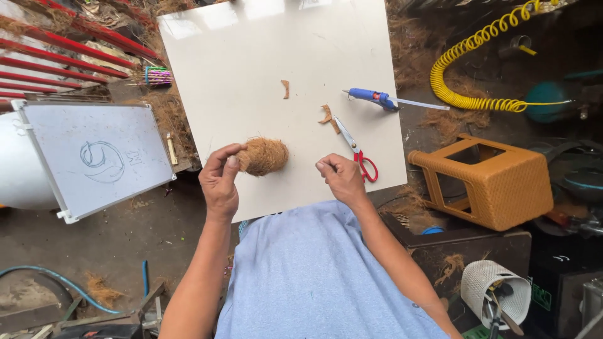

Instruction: The person cuts a piece of coco fiber with scissors, applies hot glue to a cylindrical base, and attaches the fiber piece. They then trim the attached fiber to shape the object.

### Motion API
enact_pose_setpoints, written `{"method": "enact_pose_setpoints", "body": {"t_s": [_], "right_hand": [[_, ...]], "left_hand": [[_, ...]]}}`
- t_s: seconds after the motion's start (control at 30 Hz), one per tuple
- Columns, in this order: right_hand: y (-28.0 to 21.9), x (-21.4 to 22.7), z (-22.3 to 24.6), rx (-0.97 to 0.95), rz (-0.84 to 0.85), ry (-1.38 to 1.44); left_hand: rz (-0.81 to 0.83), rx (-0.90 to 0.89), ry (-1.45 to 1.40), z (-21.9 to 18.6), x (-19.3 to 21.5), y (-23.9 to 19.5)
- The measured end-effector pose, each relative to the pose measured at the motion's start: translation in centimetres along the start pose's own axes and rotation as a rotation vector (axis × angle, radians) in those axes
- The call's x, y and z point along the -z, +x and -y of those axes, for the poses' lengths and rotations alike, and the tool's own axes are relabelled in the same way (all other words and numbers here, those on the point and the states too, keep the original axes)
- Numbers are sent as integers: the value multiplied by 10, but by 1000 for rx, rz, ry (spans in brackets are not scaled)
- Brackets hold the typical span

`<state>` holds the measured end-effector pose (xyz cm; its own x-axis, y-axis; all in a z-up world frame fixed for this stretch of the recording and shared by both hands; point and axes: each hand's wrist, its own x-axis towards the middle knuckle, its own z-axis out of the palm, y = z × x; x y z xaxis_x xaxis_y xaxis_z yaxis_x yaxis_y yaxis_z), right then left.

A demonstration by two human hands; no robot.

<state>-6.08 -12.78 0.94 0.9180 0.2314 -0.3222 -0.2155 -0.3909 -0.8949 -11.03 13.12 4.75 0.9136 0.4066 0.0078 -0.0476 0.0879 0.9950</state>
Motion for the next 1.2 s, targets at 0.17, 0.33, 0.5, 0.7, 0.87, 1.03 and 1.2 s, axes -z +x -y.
{"method": "enact_pose_setpoints", "body": {"t_s": [0.17, 0.33, 0.5, 0.7, 0.87, 1.03, 1.2], "right_hand": [[9, -2, 3, 1, 56, -57], [21, -14, 37, 87, 142, 117], [20, -45, 67, 96, 320, 372], [17, -58, 53, 56, 265, 562], [11, -58, 54, 19, 235, 599], [19, -47, 42, -149, 141, 698], [34, -14, 6, -147, 5, 595]], "left_hand": [[-67, 6, 5, -5, -9, 0], [-69, -34, 113, 3, -19, -11], [-135, 45, -15, 2, -48, -32], [-187, -2, -96, 7, -62, -40], [-204, -14, -143, 10, -63, -51], [-154, 0, -129, 4, -56, -49], [6, -101, 10, 1, -46, -43]]}}
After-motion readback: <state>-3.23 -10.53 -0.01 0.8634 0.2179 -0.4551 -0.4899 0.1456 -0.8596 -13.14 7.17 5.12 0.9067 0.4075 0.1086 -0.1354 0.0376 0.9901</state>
